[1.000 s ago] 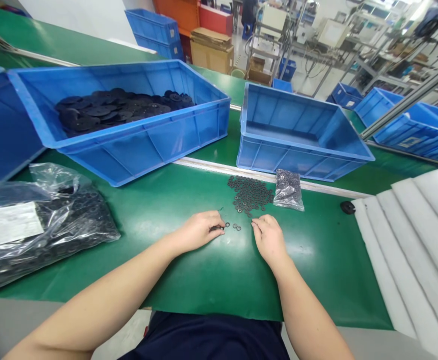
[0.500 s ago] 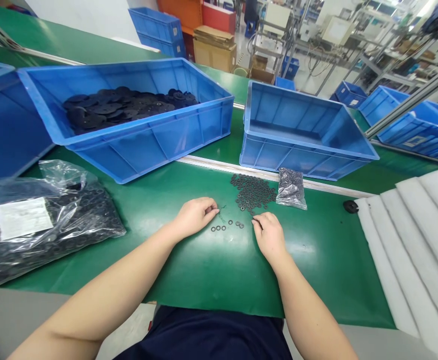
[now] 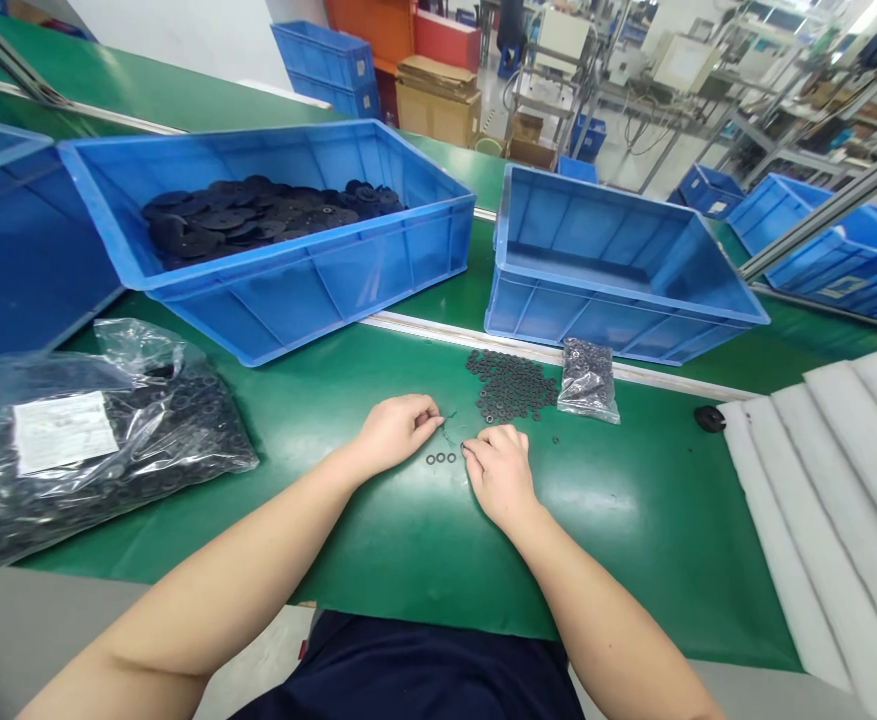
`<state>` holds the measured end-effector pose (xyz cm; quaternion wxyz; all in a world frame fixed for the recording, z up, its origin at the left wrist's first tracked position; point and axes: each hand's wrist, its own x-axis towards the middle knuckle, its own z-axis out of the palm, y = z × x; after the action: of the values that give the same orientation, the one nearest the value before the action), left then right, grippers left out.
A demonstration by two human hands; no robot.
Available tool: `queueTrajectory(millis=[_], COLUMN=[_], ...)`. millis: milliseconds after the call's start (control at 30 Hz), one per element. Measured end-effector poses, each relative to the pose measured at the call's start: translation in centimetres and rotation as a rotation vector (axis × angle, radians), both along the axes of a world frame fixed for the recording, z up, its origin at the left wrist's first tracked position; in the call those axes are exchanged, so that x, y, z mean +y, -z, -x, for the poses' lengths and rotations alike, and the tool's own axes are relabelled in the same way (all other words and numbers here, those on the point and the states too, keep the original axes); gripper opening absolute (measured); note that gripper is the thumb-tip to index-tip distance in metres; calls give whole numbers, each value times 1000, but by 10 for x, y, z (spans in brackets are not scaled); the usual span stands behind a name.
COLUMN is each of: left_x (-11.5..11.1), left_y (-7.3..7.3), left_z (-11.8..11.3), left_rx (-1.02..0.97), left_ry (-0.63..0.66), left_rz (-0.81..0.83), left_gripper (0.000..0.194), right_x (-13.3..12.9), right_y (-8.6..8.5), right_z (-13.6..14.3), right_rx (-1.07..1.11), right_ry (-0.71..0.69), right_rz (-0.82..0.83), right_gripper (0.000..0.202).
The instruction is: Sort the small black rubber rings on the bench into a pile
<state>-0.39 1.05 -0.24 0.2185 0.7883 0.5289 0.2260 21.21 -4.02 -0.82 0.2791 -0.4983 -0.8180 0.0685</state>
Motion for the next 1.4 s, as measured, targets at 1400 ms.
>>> queueTrajectory(millis=[1400], left_x=[-20], left_y=[6], left_z=[-16], left_rx=[-110], left_ry=[327], left_rz=[84], left_gripper=[4], right_x=[13], right_y=[4], right_z=[-106], right_rx=[182], right_ry=[470], right_rz=[218], right_gripper=[21])
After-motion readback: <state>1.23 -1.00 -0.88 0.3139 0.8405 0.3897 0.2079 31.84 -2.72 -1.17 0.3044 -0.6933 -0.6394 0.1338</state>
